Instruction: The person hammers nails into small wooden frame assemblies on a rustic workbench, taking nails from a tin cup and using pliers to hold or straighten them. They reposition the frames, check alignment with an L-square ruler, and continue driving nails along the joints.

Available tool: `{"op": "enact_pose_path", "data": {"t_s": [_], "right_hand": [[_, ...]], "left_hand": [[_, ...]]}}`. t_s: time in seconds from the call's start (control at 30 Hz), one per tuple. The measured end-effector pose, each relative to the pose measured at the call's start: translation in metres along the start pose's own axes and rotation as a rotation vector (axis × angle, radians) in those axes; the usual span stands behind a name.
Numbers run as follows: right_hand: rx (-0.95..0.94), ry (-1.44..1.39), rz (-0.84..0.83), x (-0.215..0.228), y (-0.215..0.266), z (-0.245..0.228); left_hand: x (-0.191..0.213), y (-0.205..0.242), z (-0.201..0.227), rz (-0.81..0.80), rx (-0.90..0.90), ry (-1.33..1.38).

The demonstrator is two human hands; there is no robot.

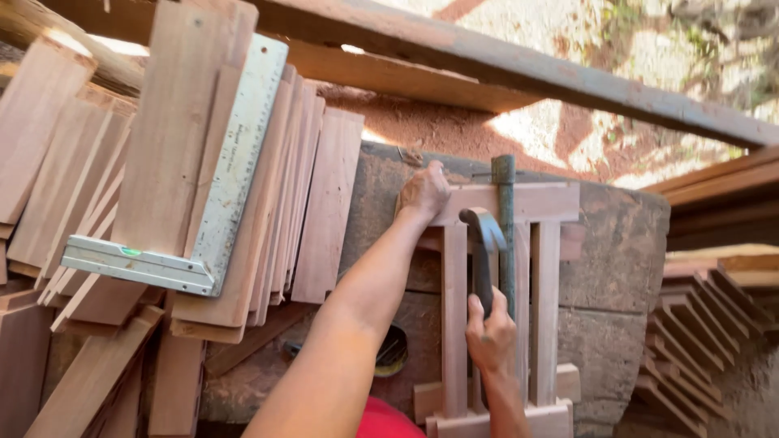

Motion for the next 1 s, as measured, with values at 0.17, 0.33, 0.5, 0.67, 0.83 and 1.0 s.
{"op": "enact_pose_path", "data": {"t_s": [0.17,0.33,0.5,0.67,0.83,1.0], "right_hand": [[0.044,-0.078,0.128,0.041,0.017,-0.021],[0.210,-0.116,0.153,0.036,0.015,-0.029],[-0.031,0.118,-0.038,0.005,-0.005,-0.006],[-0.121,-0.085,0.010,0.045,0.011,-0.029],[0.000,-0.203,0.156,0.031,0.012,0.007],[-0.014,0.062,-0.012,-0.008,-0.006,0.011]], "left_hand": [[0.014,0.011,0.015,-0.121,0.086,0.023],[0.011,0.011,0.011,-0.153,0.115,0.046],[0.017,0.006,0.017,-0.095,0.074,0.040],[0.006,0.013,0.007,-0.144,0.124,0.050],[0.013,0.012,0.013,-0.160,0.143,0.062],[0.011,0.011,0.012,-0.127,0.128,0.076]]}}
Point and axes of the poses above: each hand's wrist, its own y-axis away from the middle knuckle, its own x-axis out of the back of the hand, z = x × y, the point moved 9 cm from there along -y, towards the middle knuckle, and after that the axes turned 3 degrees about y, right-handed, at the moved point
